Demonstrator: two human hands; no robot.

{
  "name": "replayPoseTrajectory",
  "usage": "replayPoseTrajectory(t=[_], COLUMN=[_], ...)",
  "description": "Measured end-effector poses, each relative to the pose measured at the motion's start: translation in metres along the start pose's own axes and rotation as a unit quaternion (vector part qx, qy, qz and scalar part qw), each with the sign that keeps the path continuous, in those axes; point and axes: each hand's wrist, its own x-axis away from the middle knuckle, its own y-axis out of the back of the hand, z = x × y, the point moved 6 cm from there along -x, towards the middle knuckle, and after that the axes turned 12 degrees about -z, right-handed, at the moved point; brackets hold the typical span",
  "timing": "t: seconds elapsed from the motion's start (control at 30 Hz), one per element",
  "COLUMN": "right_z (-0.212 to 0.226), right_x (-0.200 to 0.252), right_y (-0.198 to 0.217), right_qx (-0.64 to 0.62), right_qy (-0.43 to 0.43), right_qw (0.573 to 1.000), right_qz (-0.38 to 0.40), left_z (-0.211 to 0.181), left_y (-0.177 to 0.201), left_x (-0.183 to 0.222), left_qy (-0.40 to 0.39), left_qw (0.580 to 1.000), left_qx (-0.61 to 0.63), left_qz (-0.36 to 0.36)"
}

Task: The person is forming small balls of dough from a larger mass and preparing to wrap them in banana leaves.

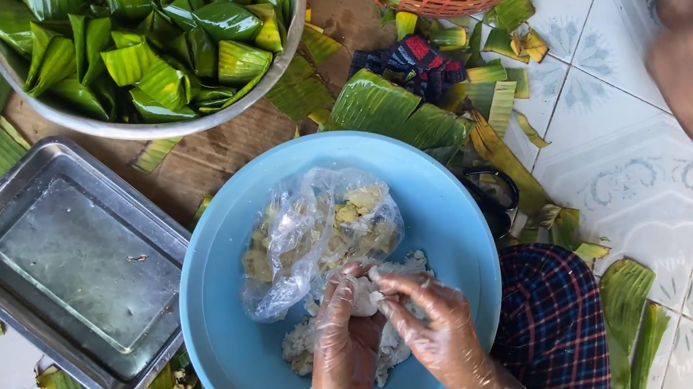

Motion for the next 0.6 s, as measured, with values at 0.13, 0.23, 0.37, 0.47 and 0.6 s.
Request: replayPoseTrajectory(t=[0.13, 0.23, 0.37, 0.47, 0.6], right_z=[-0.007, -0.005, -0.006, -0.013, 0.005], right_x=[-0.005, -0.004, -0.002, 0.011, 0.012], right_y=[0.000, -0.002, -0.003, 0.003, 0.015], right_qx=[-0.043, -0.048, -0.125, -0.167, -0.021], right_qy=[-0.045, -0.041, -0.096, -0.183, -0.104], right_qw=[0.998, 0.998, 0.987, 0.966, 0.987], right_qz=[0.002, 0.020, 0.009, 0.080, 0.123], left_z=[-0.007, -0.008, -0.006, -0.012, -0.013], left_y=[-0.016, -0.019, 0.000, 0.015, 0.014], left_x=[0.016, 0.022, 0.008, -0.005, 0.002], left_qy=[0.011, 0.006, -0.042, -0.047, -0.043], left_qw=[0.999, 0.995, 0.998, 0.996, 0.997], left_qx=[-0.044, -0.094, -0.006, 0.060, 0.064], left_qz=[-0.009, -0.035, -0.038, -0.050, -0.010])
